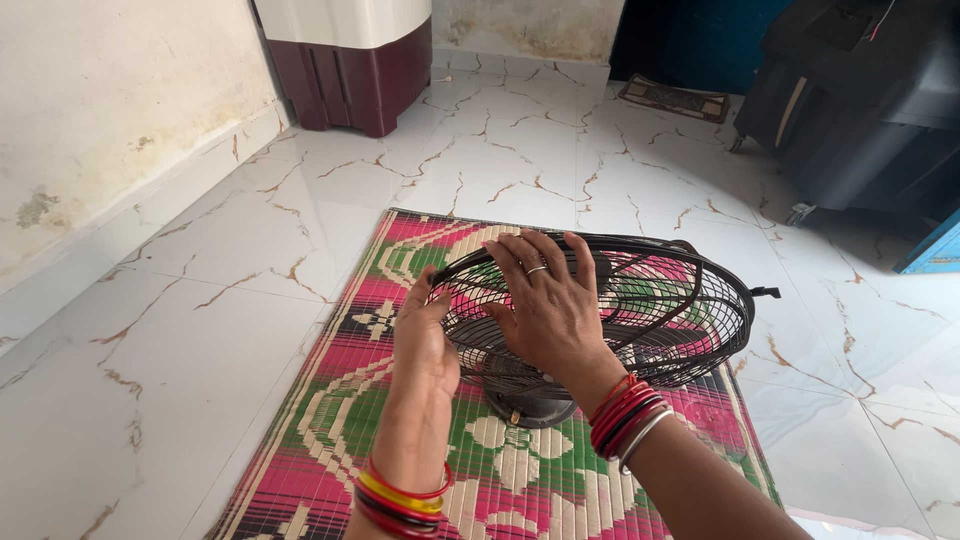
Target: The person removes the front grille of a standing electric fan, then uses a screwdriver to loosen the central nut and remove the fan blades. The person then detaches the rear grille and manipulates the internal wiring and motor housing. The fan remains partially disassembled on the mat.
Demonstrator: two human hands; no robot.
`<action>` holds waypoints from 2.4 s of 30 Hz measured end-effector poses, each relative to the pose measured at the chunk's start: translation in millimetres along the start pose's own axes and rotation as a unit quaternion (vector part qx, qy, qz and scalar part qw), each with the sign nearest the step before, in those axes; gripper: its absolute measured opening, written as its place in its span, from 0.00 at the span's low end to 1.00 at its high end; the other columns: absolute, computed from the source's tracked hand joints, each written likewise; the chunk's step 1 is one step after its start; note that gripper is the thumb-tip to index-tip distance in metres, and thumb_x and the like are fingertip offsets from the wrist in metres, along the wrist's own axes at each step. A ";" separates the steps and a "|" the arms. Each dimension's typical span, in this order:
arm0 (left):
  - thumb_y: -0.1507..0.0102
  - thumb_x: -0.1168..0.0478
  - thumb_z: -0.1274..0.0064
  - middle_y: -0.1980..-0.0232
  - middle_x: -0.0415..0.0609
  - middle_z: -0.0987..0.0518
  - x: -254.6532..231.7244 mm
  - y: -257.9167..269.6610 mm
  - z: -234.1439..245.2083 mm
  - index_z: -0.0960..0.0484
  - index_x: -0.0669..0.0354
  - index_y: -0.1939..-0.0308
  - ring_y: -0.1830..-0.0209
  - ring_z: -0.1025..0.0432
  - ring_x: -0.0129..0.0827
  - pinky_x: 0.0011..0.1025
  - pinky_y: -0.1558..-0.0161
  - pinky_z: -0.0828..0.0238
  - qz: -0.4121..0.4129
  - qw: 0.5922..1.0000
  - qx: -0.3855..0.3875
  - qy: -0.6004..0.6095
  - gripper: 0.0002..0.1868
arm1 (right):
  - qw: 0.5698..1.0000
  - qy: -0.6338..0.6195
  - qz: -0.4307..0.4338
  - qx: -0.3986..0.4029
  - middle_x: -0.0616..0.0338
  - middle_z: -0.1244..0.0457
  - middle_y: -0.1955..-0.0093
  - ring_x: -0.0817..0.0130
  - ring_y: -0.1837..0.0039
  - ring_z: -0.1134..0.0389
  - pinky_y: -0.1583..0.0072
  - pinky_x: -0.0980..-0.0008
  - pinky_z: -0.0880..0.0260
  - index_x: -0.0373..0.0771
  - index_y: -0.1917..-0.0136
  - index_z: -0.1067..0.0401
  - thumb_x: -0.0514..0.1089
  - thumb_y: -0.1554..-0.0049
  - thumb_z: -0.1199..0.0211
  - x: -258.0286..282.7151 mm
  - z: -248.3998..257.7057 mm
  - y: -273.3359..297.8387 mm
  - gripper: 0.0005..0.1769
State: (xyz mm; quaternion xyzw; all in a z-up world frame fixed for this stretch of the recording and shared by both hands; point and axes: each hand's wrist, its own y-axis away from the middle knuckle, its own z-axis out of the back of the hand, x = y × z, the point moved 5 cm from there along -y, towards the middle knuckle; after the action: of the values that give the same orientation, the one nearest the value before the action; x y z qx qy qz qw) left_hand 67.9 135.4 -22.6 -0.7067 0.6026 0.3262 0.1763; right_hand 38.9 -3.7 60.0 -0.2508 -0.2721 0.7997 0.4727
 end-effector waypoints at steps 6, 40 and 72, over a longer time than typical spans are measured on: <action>0.36 0.67 0.55 0.18 0.50 0.44 -23.5 -5.5 -10.6 0.30 0.54 0.29 0.16 0.56 0.40 0.52 0.23 0.80 -0.011 0.992 0.035 -0.124 0.28 | 1.000 -0.001 0.006 0.010 0.63 0.41 0.28 0.64 0.23 0.47 0.23 0.47 0.61 0.49 0.27 0.37 0.62 0.47 0.33 5.0 -2.4 -2.2 0.39; 0.31 0.41 0.68 0.15 0.41 0.51 200.3 -42.4 181.7 0.49 0.47 0.19 0.15 0.59 0.33 0.45 0.19 0.74 0.180 0.963 -0.118 -0.164 0.38 | 0.992 0.080 0.067 -0.071 0.63 0.56 0.15 0.65 0.15 0.59 0.20 0.43 0.71 0.58 0.17 0.46 0.73 0.37 0.42 -25.9 -45.2 41.1 0.42; 0.31 0.35 0.65 0.54 0.35 0.23 265.2 -126.2 187.5 0.20 0.40 0.49 0.57 0.35 0.26 0.28 0.50 0.41 0.138 0.970 -0.120 0.160 0.24 | 0.976 0.137 0.101 -0.133 0.61 0.60 0.11 0.60 0.12 0.62 0.17 0.45 0.82 0.53 0.14 0.41 0.75 0.34 0.45 -40.7 -64.1 52.9 0.44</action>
State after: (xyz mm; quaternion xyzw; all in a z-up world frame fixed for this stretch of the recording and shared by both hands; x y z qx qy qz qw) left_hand 159.4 87.2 -355.4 -0.6757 0.6712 0.2999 -0.0555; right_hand 65.7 -48.8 -16.2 -0.4452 -0.2819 0.7578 0.3848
